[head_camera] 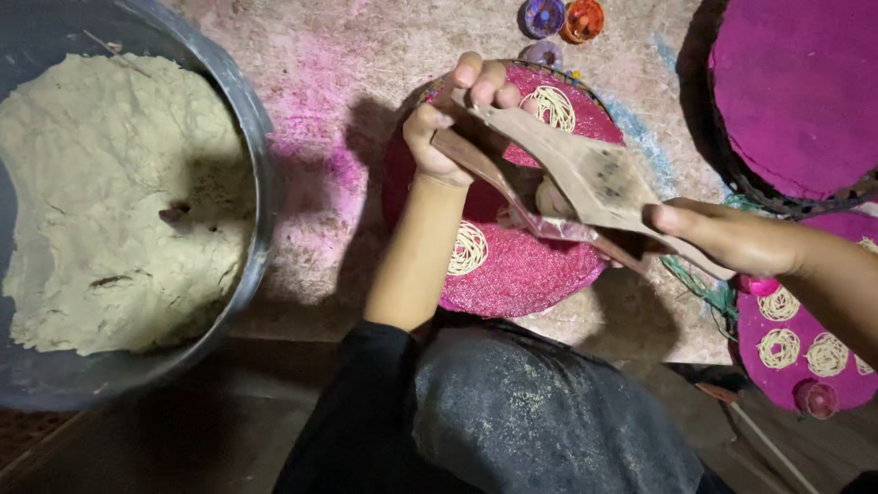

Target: The person scoops pale dough from a large basin into a wooden hand press, squeezes the press to extrude noodle strands onto round pink trays, and repeats the cycle, accumulating nests of extruded noodles on the trays.

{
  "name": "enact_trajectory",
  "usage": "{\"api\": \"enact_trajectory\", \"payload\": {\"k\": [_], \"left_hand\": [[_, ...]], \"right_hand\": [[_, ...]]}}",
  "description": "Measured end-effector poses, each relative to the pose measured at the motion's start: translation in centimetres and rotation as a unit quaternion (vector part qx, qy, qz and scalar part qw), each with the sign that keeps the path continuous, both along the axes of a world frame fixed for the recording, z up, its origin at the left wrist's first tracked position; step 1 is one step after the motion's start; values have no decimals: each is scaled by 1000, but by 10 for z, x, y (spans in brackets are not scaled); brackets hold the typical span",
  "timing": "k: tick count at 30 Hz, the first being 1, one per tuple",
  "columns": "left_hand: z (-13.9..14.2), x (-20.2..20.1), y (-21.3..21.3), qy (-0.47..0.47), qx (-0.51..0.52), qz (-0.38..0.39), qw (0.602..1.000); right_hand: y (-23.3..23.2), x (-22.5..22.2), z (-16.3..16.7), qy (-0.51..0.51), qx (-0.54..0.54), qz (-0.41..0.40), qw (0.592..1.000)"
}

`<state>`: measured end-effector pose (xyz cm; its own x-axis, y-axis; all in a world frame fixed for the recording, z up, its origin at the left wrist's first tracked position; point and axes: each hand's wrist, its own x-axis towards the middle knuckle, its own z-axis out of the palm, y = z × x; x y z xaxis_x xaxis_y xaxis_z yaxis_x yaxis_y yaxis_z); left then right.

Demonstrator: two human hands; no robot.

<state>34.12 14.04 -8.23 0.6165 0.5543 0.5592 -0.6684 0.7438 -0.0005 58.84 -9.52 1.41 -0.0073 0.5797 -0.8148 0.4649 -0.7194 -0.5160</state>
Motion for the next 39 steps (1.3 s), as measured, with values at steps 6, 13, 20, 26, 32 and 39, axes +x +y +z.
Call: {"api": "enact_trajectory", "payload": {"k": [6,13,20,26,32,39], "left_hand": [[-40,10,24,-28,-39,-5,999],[-44,17,2,-31,-48,20,998],[-28,30,29,-53,-15,9,998],[-32,14,12,-30,-33,1,999],[-13,48,18,-42,-23,31,998],[-18,26,39,276,44,21,960]], "right_hand": [[28,-34,-12,23,80,36,996],[18,-40,9,14,34,29,999],[32,-47,12,-68,117,25,990],[24,-53,18,-18,60,20,998],[33,-35,25,-98,103,-13,990],[33,-21,2,18,166,-17,986]]}}
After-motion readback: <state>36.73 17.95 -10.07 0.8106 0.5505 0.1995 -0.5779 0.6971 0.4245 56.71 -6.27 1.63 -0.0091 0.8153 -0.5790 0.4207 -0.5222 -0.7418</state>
